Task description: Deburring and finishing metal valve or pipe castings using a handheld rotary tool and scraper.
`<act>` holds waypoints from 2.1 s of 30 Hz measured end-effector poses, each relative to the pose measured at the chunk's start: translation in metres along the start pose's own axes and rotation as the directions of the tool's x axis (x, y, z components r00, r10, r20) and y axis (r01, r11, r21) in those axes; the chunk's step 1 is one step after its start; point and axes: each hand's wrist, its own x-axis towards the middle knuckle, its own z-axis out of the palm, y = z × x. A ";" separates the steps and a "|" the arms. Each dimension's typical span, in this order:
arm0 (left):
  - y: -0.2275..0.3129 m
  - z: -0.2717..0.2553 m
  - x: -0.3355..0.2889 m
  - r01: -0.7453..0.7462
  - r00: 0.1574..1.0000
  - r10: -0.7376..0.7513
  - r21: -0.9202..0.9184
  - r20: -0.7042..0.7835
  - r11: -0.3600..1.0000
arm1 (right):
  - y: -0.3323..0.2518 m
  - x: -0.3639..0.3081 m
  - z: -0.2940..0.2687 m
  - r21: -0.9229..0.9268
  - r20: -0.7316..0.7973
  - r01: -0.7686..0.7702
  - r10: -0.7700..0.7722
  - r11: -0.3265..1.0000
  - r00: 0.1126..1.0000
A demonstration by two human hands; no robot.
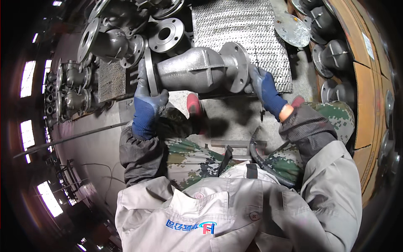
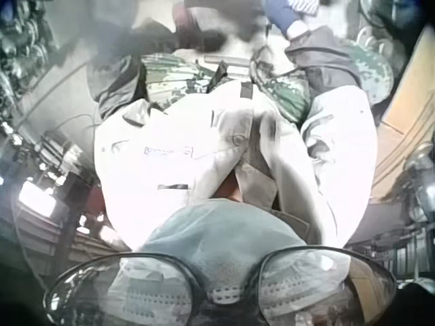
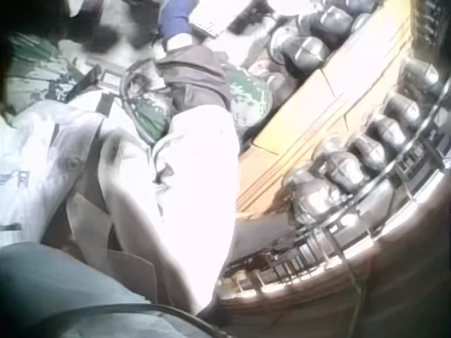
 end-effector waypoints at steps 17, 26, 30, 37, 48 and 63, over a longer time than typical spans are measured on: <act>0.048 0.027 0.003 0.049 0.998 -0.057 -0.235 -0.027 0.971 | -0.026 -0.008 -0.018 0.349 -0.053 -0.138 0.167 0.927 0.985; 0.069 0.046 0.035 -0.256 0.957 0.281 -0.248 0.071 0.935 | -0.034 0.022 -0.027 0.127 -0.078 -0.106 0.117 0.986 0.990; 0.069 0.049 0.050 -0.322 0.946 0.307 0.348 0.099 0.881 | -0.015 0.027 -0.031 0.165 -0.069 -0.129 0.142 0.978 0.987; 0.058 0.040 0.079 -0.173 0.985 0.173 0.008 0.019 0.985 | -0.057 0.025 -0.029 0.077 -0.083 -0.030 0.036 0.997 0.996; 0.062 0.039 0.062 -0.341 0.939 0.337 0.052 0.067 0.939 | -0.158 0.000 -0.035 -0.266 0.024 0.191 -0.191 0.945 0.981; 0.025 0.037 0.081 0.103 0.995 -0.102 -0.182 0.016 0.978 | -0.171 0.020 0.030 -0.250 0.293 0.426 -0.352 0.869 0.889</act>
